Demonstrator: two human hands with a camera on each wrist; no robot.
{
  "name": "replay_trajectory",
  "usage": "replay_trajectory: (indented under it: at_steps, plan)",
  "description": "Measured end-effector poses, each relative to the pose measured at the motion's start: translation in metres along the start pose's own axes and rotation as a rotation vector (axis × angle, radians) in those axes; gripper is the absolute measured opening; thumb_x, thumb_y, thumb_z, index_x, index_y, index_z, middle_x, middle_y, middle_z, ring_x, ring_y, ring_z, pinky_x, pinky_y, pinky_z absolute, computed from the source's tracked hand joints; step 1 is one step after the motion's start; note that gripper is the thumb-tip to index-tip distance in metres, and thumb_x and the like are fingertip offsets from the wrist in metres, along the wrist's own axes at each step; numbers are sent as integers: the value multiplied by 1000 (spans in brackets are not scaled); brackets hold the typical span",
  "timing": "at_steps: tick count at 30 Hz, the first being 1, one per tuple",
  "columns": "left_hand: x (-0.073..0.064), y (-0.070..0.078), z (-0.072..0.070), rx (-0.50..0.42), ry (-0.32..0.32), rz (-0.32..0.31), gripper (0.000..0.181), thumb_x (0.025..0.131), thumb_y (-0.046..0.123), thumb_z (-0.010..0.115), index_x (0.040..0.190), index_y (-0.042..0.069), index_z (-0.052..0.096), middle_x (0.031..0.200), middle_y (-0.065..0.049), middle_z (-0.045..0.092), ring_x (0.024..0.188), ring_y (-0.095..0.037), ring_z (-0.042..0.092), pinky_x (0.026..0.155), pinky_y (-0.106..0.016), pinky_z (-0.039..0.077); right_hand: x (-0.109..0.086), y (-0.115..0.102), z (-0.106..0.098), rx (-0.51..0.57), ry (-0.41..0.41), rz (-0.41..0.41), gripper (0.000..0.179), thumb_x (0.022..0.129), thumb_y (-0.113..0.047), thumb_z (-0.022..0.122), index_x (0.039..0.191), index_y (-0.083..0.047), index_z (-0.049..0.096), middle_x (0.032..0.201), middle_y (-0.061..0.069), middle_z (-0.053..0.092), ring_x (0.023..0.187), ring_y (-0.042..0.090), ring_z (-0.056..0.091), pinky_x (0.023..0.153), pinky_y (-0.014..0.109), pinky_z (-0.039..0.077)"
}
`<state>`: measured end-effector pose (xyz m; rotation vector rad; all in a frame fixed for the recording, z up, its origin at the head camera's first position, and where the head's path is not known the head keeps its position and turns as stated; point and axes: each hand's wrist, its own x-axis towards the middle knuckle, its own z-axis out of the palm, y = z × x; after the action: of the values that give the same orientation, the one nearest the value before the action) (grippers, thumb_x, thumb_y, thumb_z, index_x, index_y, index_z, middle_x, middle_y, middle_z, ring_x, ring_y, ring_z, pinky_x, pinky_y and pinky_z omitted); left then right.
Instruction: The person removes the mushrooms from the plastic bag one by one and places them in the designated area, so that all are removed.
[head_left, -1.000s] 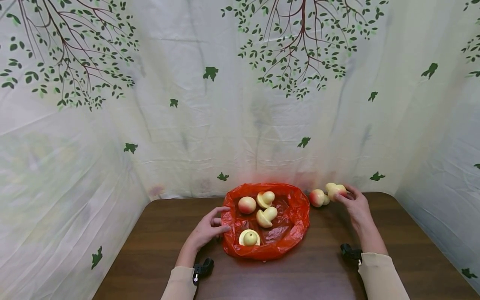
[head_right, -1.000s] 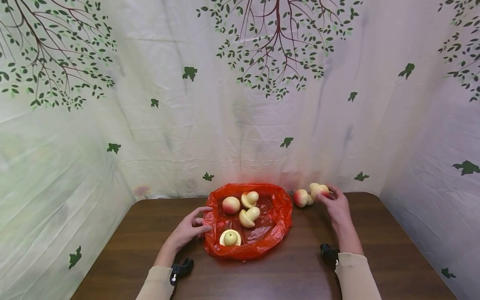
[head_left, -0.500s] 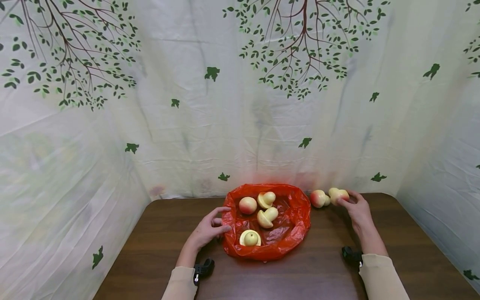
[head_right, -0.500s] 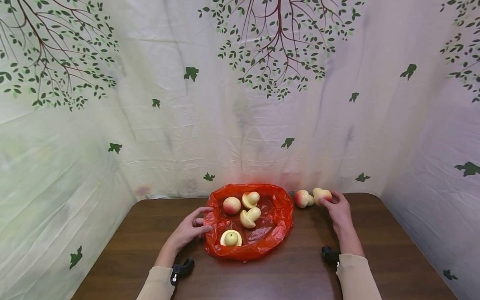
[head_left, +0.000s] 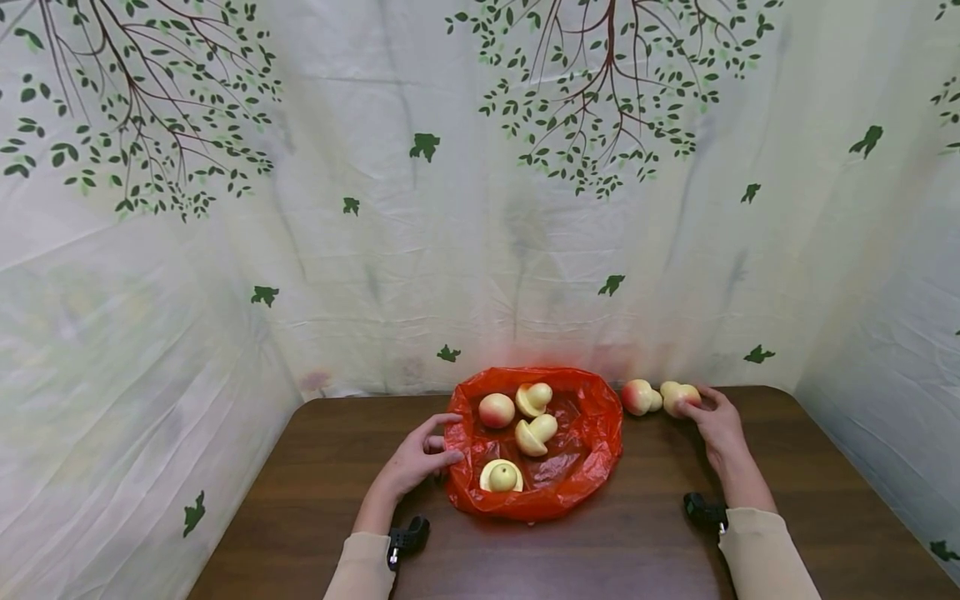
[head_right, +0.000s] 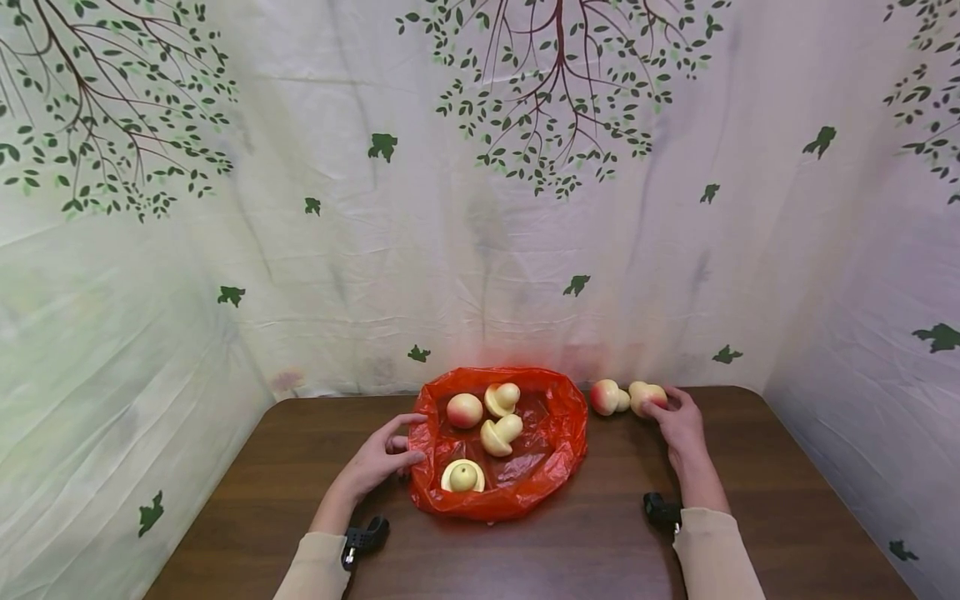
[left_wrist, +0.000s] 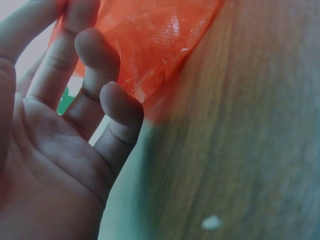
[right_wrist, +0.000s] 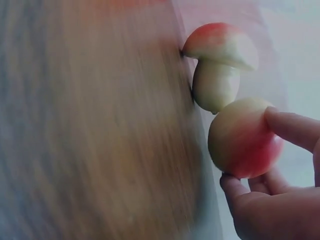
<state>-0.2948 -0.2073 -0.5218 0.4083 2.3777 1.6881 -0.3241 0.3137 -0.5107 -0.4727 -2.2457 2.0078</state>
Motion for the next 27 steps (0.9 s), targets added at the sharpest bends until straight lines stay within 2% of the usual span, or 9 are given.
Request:
replay_trajectory:
  at_steps: [2,4,5,7,9,11,14,19,27]
  plan:
    - [0,-1,0,3,0,1,62,95,28,82,149,22,53,86,2,72,69,-17,57,64,-29,52,1,2,0,-5,1,-3,77,104,-10,66,166,4,21,167,27,30,137,22,43,96,9,37]
    - [1,-1,-1,5,-1,2,62,95,28,82,149,23,53,86,2,72,69,-17,57,65,-29,52,2,3,0,-2,3,-8,78,103,-10,67,165,4,22,167,27,31,129,15,46,87,5,36]
    - [1,-1,-1,7,-1,2,62,95,29,82,149,23,53,86,1,72,69,-17,58,65,-29,52,2,4,1,-2,5,-7,78,103,-9,67,165,4,22,167,27,32,127,12,47,88,5,36]
    - [1,-2,-1,12,0,2,62,95,29,81,149,23,53,86,1,72,69,-17,58,65,-29,52,2,4,2,-1,9,-4,78,103,-9,67,166,4,22,167,27,31,128,13,47,92,7,36]
    - [1,-2,-1,16,2,2,61,95,30,81,149,23,53,87,1,72,70,-17,58,65,-28,52,2,4,3,2,12,0,78,103,-9,67,166,4,21,168,27,30,136,19,44,103,13,36]
    - [1,-2,-1,21,4,1,62,95,30,81,149,23,53,87,1,72,70,-17,58,65,-28,52,1,4,4,4,12,6,78,104,-9,66,166,4,21,169,27,28,144,25,38,117,23,35]
    - [0,-2,-1,23,5,-2,62,95,29,81,149,23,52,87,1,72,70,-18,58,65,-29,52,2,4,4,15,6,9,78,104,-9,65,167,4,19,171,28,25,150,31,31,130,40,26]
    - [0,-2,-1,23,4,-8,62,95,30,81,149,23,52,87,0,72,72,-19,59,66,-29,52,1,4,4,27,-6,12,79,105,-9,63,167,4,16,171,29,22,152,33,29,133,46,21]
    - [1,-2,-2,18,0,-2,62,95,30,81,149,22,52,87,0,72,71,-20,58,65,-29,52,2,4,4,32,-17,11,82,105,-13,64,168,3,14,172,28,23,156,34,28,133,44,21]
